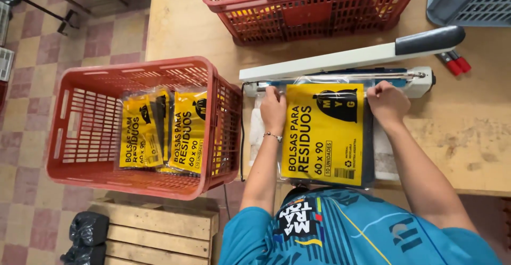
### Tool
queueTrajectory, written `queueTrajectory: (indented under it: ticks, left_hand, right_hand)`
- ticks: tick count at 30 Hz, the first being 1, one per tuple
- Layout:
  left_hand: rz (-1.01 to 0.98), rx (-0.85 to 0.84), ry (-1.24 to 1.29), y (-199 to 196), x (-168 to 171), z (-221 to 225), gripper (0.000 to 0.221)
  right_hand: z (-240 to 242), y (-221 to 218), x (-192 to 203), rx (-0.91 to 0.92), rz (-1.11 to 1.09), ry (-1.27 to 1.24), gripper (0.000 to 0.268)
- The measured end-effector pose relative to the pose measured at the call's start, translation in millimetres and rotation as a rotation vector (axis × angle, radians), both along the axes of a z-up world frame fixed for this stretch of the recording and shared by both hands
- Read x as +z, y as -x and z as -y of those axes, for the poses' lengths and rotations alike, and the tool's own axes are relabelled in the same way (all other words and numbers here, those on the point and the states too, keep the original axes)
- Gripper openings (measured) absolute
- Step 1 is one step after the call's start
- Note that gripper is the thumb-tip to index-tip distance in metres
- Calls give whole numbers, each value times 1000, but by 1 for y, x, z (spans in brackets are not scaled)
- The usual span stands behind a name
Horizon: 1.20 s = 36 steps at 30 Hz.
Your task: Sealing yellow plastic waste bags using a manual impulse sealer and organizing them into crates.
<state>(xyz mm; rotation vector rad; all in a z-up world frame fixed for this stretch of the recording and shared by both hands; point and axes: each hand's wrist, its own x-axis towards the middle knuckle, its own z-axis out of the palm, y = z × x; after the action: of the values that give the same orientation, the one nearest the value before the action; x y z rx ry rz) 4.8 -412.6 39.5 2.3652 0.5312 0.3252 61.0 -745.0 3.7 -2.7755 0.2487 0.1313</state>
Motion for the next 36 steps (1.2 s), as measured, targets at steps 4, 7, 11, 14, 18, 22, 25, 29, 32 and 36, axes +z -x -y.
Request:
queueTrajectory:
  ticks: [4, 7, 11, 14, 18, 22, 25, 29, 32, 36]
  left_hand:
    - [63, 22, -53, -2, -8, 1, 13]
    - [111, 43, -90, -7, -18, 4, 10]
    - [129, 53, -65, -13, -16, 3, 10]
    - [104, 55, -79, -9, -18, 4, 10]
    - [125, 62, -80, -10, -23, 3, 10]
    - [114, 67, -82, -12, -14, 5, 10]
    - [119, 83, -81, -12, -10, 7, 11]
    - [100, 117, -2, -3, 7, 11, 17]
    - [144, 90, 7, 32, 70, 18, 24]
    - [206, -111, 111, 114, 189, -12, 8]
  right_hand:
    - [-2, -5, -27, -24, 389, 172, 30]
    - [-3, -6, -30, 37, 655, 236, 31]
    - [-34, -7, 64, 263, 721, 194, 30]
    - [-58, -27, 142, 609, 1062, 59, 33]
    - [-66, -82, 144, 646, 892, 219, 33]
    - [-72, -90, 126, 470, 87, 154, 55]
    - [-57, -102, 66, 423, -15, 99, 59]
    - [-55, -102, 55, 421, -50, 148, 63]
    - [-56, -98, 57, 470, 35, 159, 55]
    - [-60, -94, 64, 427, -70, 301, 55]
